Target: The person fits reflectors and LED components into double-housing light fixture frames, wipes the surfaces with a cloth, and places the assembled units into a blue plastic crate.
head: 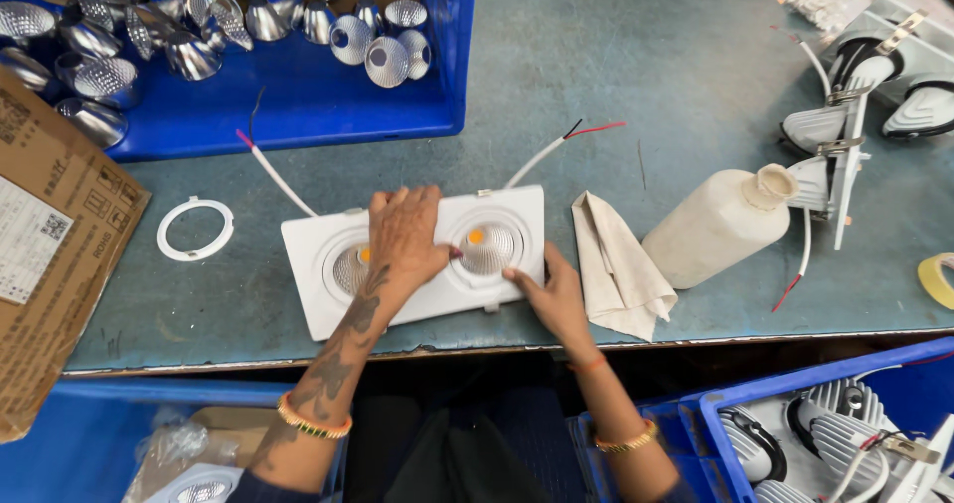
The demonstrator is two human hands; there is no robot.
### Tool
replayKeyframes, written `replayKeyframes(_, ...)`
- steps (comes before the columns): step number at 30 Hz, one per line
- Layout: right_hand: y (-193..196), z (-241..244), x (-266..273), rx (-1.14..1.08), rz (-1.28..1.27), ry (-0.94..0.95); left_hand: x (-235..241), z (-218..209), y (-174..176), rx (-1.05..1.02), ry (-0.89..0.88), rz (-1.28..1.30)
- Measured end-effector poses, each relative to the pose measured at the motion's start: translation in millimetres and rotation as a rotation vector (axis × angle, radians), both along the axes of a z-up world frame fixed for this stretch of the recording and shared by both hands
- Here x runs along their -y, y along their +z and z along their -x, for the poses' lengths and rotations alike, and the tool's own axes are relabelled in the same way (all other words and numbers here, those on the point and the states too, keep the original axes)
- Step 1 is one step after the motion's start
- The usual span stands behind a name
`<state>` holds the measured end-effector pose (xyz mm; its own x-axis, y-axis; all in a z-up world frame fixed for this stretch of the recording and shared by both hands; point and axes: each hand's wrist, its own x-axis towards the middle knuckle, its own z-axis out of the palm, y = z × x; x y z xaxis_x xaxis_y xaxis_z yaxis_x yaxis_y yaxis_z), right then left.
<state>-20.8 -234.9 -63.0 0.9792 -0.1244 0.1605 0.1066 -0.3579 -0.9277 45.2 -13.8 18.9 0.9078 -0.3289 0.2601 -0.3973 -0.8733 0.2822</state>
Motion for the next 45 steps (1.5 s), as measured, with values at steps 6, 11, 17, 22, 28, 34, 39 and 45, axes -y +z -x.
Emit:
replayKeyframes(6, -2.5, -23.3, -8.9, 0.090, 0.043, -0.072, 2.9, -22.7, -7.7, -0.025, 0.072, 0.056)
replayKeyframes(11, -14.0, -29.6, -11.3, 0.169, 0.078, -0.120, 5.8, -29.2, -26.1, 0.081, 0.099, 0.104)
replayKeyframes(17, -26.9, -25.0, -15.0, 0.257, 0.077, -0.127, 1.8, -33.8, -31.7, 0.169, 0.052, 0.223)
replayKeyframes(22, -49.9, -28.7, 4.8, 0.171, 0.102, -0.172, 5.1, -35.2, -41.7, 0.240, 0.029, 0.189)
replayKeyframes(28, -77.7, -47.1, 20.1, 0.438, -0.062, -0.121, -11.3, -62.9, -40.5, 0.099, -0.055, 0.099)
replayKeyframes(34, -91.6, -60.9, 32.3, 0.389, -0.198, -0.084, -31.5, -35.4, -36.8, 0.051, 0.054, 0.168)
replayKeyframes(39, -83.7, -51.8, 30.3, 0.396, -0.139, -0.004, -120.8, 63.7, -28.0, -0.048, 0.101, 0.297)
replayKeyframes(45, -55.7, -29.7, 7.9, 0.399, -0.023, 0.020, -249.4, 228.2, -8.3, -0.114, 0.465, 0.257)
